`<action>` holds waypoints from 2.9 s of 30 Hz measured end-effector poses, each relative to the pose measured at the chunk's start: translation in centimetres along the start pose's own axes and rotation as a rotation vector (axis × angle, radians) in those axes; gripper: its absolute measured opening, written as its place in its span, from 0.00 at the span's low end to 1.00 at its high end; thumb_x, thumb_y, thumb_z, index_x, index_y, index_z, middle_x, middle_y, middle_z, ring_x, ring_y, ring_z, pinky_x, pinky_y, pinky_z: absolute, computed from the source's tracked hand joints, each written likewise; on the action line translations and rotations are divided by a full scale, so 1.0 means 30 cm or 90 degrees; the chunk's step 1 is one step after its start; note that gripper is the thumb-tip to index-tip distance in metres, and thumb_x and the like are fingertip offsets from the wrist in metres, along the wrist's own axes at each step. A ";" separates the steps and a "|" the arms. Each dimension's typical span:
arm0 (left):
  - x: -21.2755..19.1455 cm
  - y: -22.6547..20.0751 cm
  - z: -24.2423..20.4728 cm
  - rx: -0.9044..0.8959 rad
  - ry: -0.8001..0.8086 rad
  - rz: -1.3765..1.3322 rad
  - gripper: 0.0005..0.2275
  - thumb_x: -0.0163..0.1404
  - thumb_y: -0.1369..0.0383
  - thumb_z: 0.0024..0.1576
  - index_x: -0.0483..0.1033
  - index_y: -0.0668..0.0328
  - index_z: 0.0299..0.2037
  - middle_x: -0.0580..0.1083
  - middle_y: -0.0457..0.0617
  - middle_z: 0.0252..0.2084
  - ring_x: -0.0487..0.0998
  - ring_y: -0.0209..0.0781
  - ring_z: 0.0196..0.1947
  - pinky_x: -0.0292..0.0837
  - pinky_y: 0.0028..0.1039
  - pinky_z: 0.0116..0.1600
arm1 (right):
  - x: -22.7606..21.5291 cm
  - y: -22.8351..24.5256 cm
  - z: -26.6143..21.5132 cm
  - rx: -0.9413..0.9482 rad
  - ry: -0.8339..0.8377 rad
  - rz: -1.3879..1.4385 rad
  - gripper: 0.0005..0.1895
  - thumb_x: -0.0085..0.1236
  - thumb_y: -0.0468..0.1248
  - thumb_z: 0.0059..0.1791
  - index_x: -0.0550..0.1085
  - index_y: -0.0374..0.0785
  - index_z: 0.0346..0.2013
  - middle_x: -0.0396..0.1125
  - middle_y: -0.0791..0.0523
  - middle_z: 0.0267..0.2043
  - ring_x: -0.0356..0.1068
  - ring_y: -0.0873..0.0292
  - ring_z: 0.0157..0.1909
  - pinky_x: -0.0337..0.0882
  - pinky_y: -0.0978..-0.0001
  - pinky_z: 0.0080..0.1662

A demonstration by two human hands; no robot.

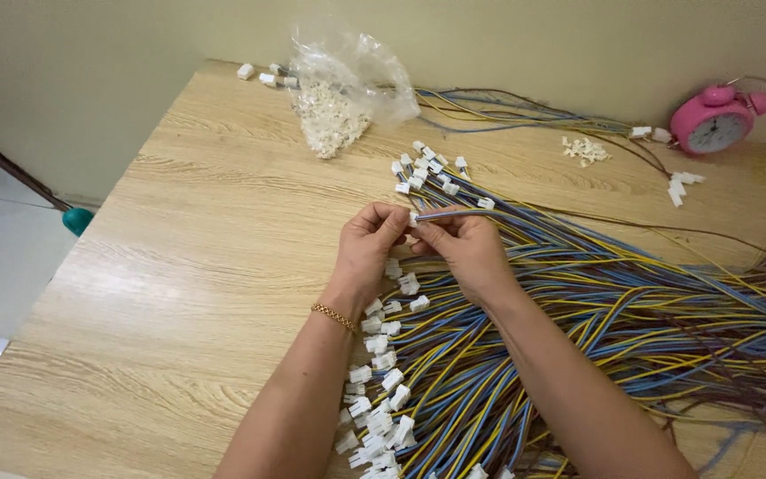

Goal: Assemble plastic connector housings onto pre-crimped wire ends.

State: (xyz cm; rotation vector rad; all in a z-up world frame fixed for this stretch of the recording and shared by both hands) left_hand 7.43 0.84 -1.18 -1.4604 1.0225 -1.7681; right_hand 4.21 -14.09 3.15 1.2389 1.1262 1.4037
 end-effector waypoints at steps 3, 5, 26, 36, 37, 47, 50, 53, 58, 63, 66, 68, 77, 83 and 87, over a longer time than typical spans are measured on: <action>0.039 -0.021 -0.021 -0.043 -0.017 -0.032 0.06 0.57 0.68 0.60 0.76 0.61 0.36 0.76 0.43 0.32 0.74 0.30 0.33 0.80 0.26 0.40 | -0.008 -0.015 0.003 0.006 -0.024 -0.012 0.06 0.60 0.32 0.52 0.78 0.31 0.42 0.75 0.55 0.37 0.74 0.63 0.34 0.77 0.71 0.39; 0.030 -0.043 -0.017 -0.036 -0.020 0.021 0.05 0.56 0.69 0.59 0.77 0.62 0.37 0.76 0.43 0.33 0.76 0.31 0.35 0.81 0.26 0.41 | 0.000 -0.021 0.015 0.001 -0.024 -0.067 0.07 0.60 0.34 0.53 0.78 0.32 0.42 0.75 0.56 0.37 0.74 0.65 0.35 0.76 0.71 0.38; 0.004 -0.055 -0.028 -0.049 0.040 0.317 0.09 0.50 0.68 0.62 0.83 0.64 0.43 0.77 0.44 0.30 0.73 0.30 0.31 0.68 0.20 0.38 | -1.016 0.092 0.289 0.064 -0.341 -0.809 0.11 0.67 0.44 0.44 0.83 0.40 0.36 0.77 0.49 0.32 0.76 0.54 0.34 0.74 0.59 0.43; 0.188 -0.232 0.067 0.087 0.015 0.723 0.06 0.57 0.67 0.56 0.82 0.55 0.41 0.81 0.48 0.38 0.82 0.43 0.37 0.77 0.31 0.43 | -1.001 0.085 0.340 0.128 -0.381 -0.930 0.19 0.66 0.53 0.47 0.83 0.40 0.37 0.75 0.45 0.39 0.74 0.41 0.43 0.72 0.46 0.46; 0.216 -0.226 0.088 0.085 0.020 0.727 0.06 0.57 0.67 0.56 0.82 0.55 0.41 0.81 0.48 0.38 0.82 0.43 0.37 0.77 0.31 0.43 | -1.034 0.057 0.351 0.132 -0.383 -0.925 0.19 0.66 0.53 0.47 0.83 0.40 0.37 0.75 0.45 0.39 0.74 0.41 0.43 0.72 0.46 0.46; 0.456 -0.120 0.219 0.259 0.221 0.944 0.05 0.58 0.64 0.53 0.83 0.51 0.36 0.78 0.50 0.36 0.79 0.53 0.40 0.74 0.42 0.43 | -0.808 0.316 0.258 0.035 -0.294 -0.511 0.12 0.58 0.38 0.53 0.78 0.28 0.38 0.75 0.48 0.32 0.77 0.56 0.34 0.78 0.64 0.38; 0.405 -0.126 0.245 0.269 0.166 0.955 0.05 0.57 0.65 0.54 0.84 0.50 0.37 0.77 0.51 0.37 0.79 0.54 0.39 0.74 0.43 0.43 | -0.762 0.367 0.240 -0.063 -0.229 -0.329 0.08 0.57 0.33 0.54 0.75 0.28 0.43 0.74 0.51 0.36 0.77 0.59 0.36 0.80 0.67 0.40; 0.257 -0.177 0.258 0.265 0.049 0.947 0.05 0.56 0.66 0.56 0.84 0.51 0.39 0.77 0.53 0.40 0.79 0.55 0.39 0.74 0.43 0.43 | -0.672 0.423 0.176 -0.087 -0.158 -0.127 0.06 0.55 0.30 0.55 0.74 0.30 0.46 0.72 0.53 0.41 0.76 0.59 0.41 0.80 0.66 0.46; 0.074 -0.226 0.205 0.172 -0.042 0.903 0.08 0.57 0.66 0.55 0.82 0.56 0.42 0.78 0.53 0.42 0.81 0.52 0.39 0.76 0.39 0.45 | -0.519 0.425 0.127 -0.033 -0.091 0.051 0.05 0.51 0.27 0.58 0.74 0.35 0.46 0.71 0.53 0.43 0.74 0.58 0.45 0.78 0.64 0.53; 0.073 -0.177 0.178 0.135 0.022 0.859 0.12 0.59 0.66 0.52 0.81 0.56 0.45 0.79 0.53 0.42 0.80 0.51 0.42 0.75 0.38 0.47 | -0.385 0.319 0.150 0.058 -0.046 0.221 0.06 0.49 0.31 0.59 0.73 0.36 0.49 0.71 0.53 0.41 0.74 0.58 0.43 0.78 0.64 0.51; 0.081 -0.171 0.183 0.159 0.008 0.895 0.09 0.60 0.67 0.52 0.81 0.57 0.42 0.79 0.55 0.41 0.79 0.54 0.43 0.74 0.40 0.48 | -0.333 0.256 0.146 0.091 -0.007 0.266 0.08 0.48 0.33 0.58 0.72 0.35 0.51 0.71 0.53 0.41 0.74 0.57 0.42 0.78 0.63 0.49; 0.080 -0.177 0.175 0.154 0.001 0.892 0.08 0.60 0.67 0.53 0.81 0.57 0.41 0.78 0.55 0.41 0.79 0.54 0.43 0.74 0.41 0.48 | -0.308 0.232 0.128 0.107 -0.006 0.258 0.09 0.48 0.34 0.58 0.72 0.35 0.51 0.71 0.53 0.40 0.75 0.57 0.41 0.79 0.62 0.48; 0.022 -0.174 0.104 0.092 0.036 0.588 0.07 0.59 0.72 0.55 0.78 0.61 0.42 0.80 0.49 0.38 0.80 0.40 0.38 0.76 0.29 0.44 | -0.116 0.185 0.014 0.133 0.034 0.145 0.11 0.51 0.31 0.54 0.71 0.33 0.52 0.72 0.52 0.40 0.76 0.56 0.40 0.79 0.61 0.45; 0.051 -0.165 -0.004 -0.040 0.083 0.169 0.09 0.54 0.74 0.61 0.78 0.63 0.50 0.79 0.45 0.40 0.78 0.31 0.37 0.76 0.23 0.43 | -0.017 0.167 -0.076 0.107 0.088 0.031 0.14 0.56 0.31 0.51 0.72 0.32 0.51 0.75 0.52 0.41 0.77 0.59 0.42 0.79 0.66 0.45; 0.057 -0.118 -0.030 -0.100 0.067 0.043 0.12 0.51 0.73 0.63 0.78 0.65 0.55 0.78 0.46 0.41 0.78 0.32 0.38 0.77 0.24 0.45 | -0.023 0.142 -0.098 -0.013 0.058 -0.135 0.12 0.59 0.33 0.52 0.74 0.34 0.49 0.75 0.54 0.41 0.77 0.62 0.41 0.78 0.70 0.44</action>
Point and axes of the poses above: each hand's wrist, its own z-axis towards the middle knuckle, its own x-axis out of the palm, y = z × x, the point moved 6 cm from there along z, towards the middle knuckle
